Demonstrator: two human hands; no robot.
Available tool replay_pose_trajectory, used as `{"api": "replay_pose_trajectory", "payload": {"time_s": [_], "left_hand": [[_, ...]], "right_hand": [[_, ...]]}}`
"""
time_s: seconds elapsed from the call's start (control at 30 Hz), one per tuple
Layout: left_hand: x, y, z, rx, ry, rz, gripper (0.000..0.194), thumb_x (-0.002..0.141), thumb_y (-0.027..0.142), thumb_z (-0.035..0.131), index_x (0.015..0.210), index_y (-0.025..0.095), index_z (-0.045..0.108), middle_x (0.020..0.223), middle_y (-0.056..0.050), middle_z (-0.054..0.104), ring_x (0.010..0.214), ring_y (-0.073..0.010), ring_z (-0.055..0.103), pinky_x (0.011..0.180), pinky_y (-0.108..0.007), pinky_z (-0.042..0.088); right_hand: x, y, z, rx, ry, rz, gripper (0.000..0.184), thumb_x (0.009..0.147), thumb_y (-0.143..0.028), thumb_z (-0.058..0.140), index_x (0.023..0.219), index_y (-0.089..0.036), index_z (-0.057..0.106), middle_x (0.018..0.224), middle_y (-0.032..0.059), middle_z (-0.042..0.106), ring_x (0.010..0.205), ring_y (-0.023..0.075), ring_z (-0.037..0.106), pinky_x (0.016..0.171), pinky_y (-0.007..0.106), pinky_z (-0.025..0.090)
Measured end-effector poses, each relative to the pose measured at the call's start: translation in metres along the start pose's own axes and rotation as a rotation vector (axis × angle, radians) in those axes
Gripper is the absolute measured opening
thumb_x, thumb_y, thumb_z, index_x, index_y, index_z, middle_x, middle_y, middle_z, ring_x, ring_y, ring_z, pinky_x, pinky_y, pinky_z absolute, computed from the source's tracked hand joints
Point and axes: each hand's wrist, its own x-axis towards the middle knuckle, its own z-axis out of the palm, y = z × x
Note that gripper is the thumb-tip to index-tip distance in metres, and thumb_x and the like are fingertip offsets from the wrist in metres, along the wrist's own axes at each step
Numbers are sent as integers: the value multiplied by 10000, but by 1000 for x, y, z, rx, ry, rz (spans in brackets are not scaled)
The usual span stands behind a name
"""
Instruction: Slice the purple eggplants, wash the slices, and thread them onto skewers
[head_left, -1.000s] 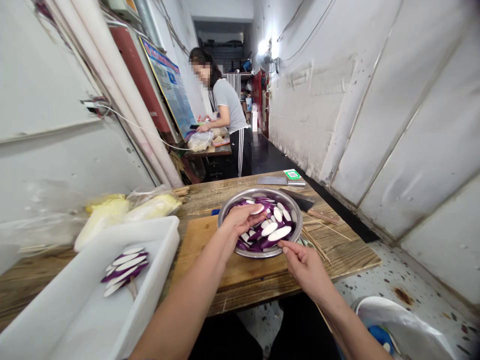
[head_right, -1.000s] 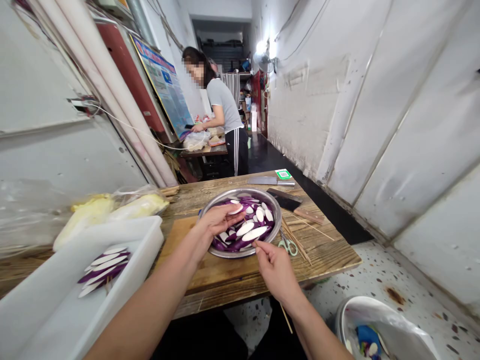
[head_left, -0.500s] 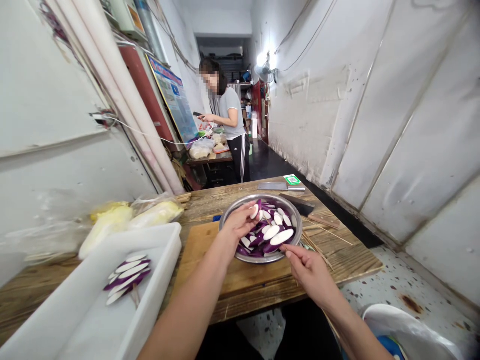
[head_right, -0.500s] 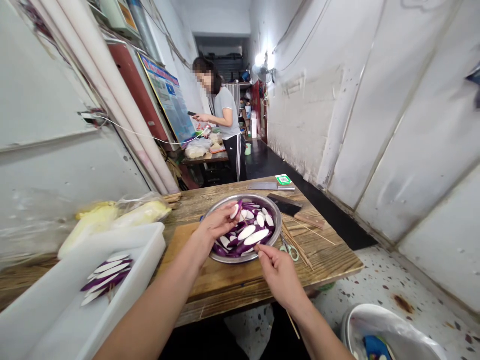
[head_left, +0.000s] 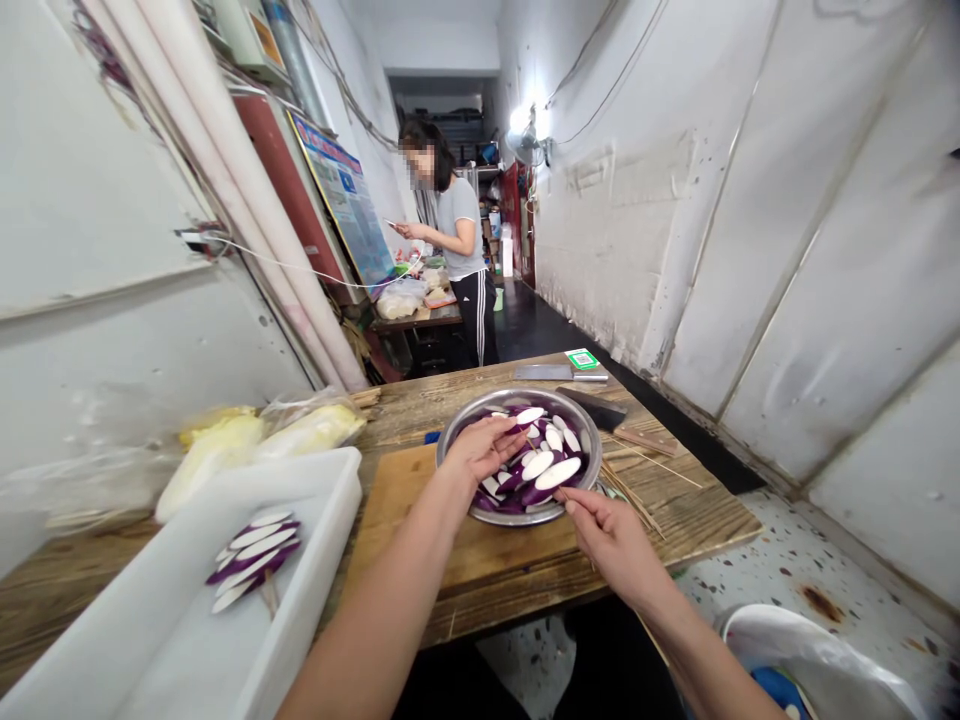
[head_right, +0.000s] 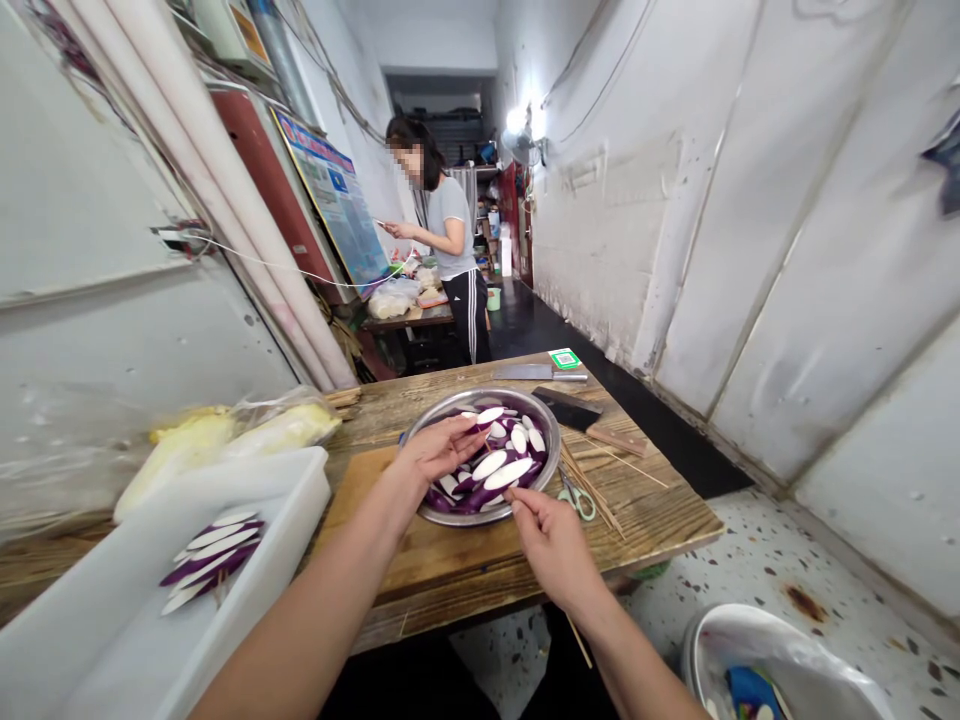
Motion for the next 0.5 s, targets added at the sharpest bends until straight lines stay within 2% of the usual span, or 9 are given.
{"api": "replay_pose_trajectory", "payload": {"time_s": [0.1,0.5], "left_hand": [[-2,0,2,-35,5,27,117,741,-27,589,728,88,573,696,-73,662,655,-163,668,672,-305,582],[-2,-1,0,-91,-15,38,156,751,-66,542,755,67,623,724,-64,670,688,-135,650,739,-330,583]], "right_hand": [[0,3,1,8,2,14,362,816,-374,482,968,-124,695,447,-54,380,437,92,330,440,211,306],[2,10,2,22,9,50,400,821,-394,480,1017,-101,670,462,-62,348,433,84,279,419,211,268]]}}
